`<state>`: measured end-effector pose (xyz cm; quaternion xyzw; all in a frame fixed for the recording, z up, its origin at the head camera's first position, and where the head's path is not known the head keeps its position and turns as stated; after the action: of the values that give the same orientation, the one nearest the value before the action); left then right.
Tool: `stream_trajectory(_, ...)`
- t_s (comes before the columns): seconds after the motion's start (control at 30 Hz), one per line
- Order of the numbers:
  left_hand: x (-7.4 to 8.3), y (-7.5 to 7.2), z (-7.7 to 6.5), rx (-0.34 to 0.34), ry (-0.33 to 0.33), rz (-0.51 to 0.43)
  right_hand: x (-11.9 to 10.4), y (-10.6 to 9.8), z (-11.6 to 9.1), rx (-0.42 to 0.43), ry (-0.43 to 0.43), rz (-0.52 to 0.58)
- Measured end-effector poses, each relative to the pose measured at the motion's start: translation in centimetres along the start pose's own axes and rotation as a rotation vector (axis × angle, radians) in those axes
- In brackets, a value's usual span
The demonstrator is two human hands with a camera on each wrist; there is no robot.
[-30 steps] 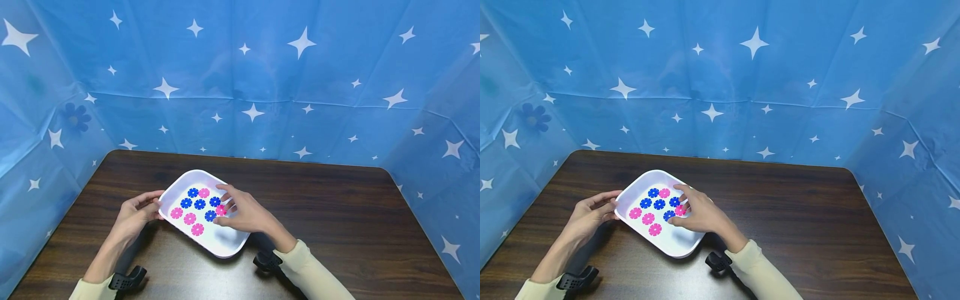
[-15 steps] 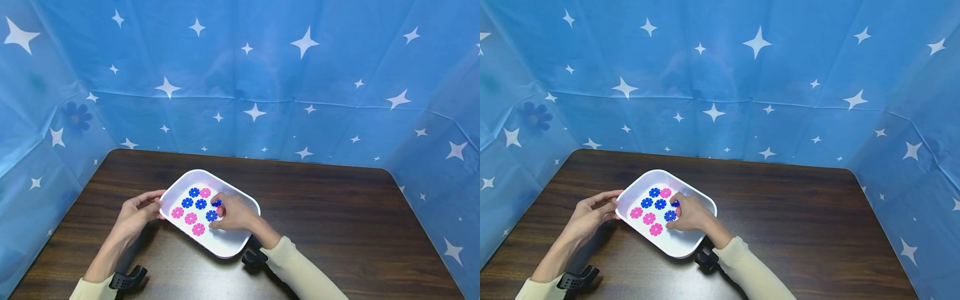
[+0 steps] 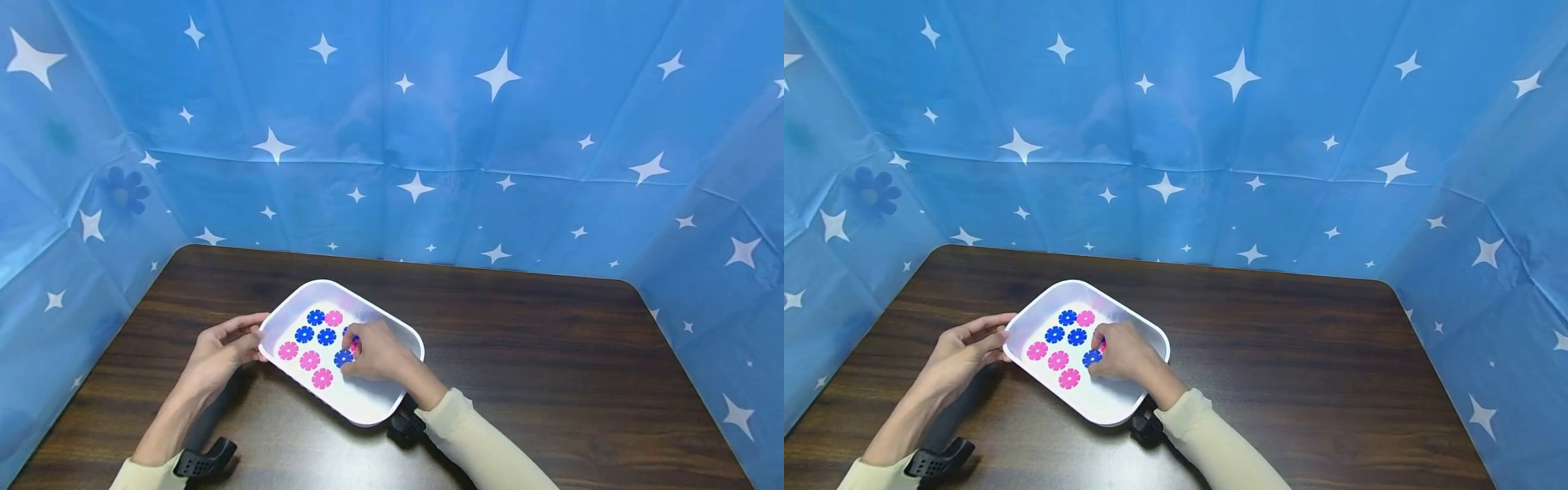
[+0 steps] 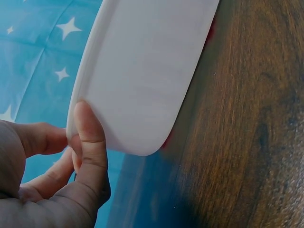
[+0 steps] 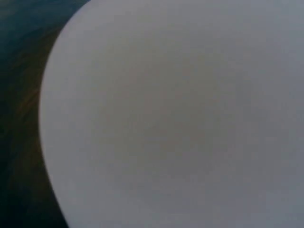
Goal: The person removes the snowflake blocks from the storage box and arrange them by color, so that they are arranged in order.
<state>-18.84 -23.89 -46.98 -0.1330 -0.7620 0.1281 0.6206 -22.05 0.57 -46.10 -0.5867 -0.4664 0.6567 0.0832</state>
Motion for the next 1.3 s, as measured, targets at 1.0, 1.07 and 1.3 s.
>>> stream_trajectory(1.0, 0.1, 0.1, -0.2, 0.008, -0.047, 0.009, -1.9, -2.2, -2.6, 0.046, -0.255, 0.02)
stream_trajectory(1.07, 0.0, 0.1, -0.2, 0.003, -0.051, 0.002, -1.9, -2.7, -3.0, 0.064, -0.267, 0.042)
stream_trajectory(1.3, 0.1, 0.1, -0.2, 0.005, -0.05, 0.002, -1.5, -4.3, -4.5, 0.138, -0.286, 0.109)
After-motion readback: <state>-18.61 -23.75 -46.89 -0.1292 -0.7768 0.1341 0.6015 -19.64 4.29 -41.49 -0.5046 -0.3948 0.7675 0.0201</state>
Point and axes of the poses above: each hand's wrist, its own z-axis towards the middle knuckle, its own y-axis out of the palm, x = y × z, the point moved 6 cm from there along z, towards the middle knuckle, and after that the axes turned 10 degrees about z, right-handed, at the moved point
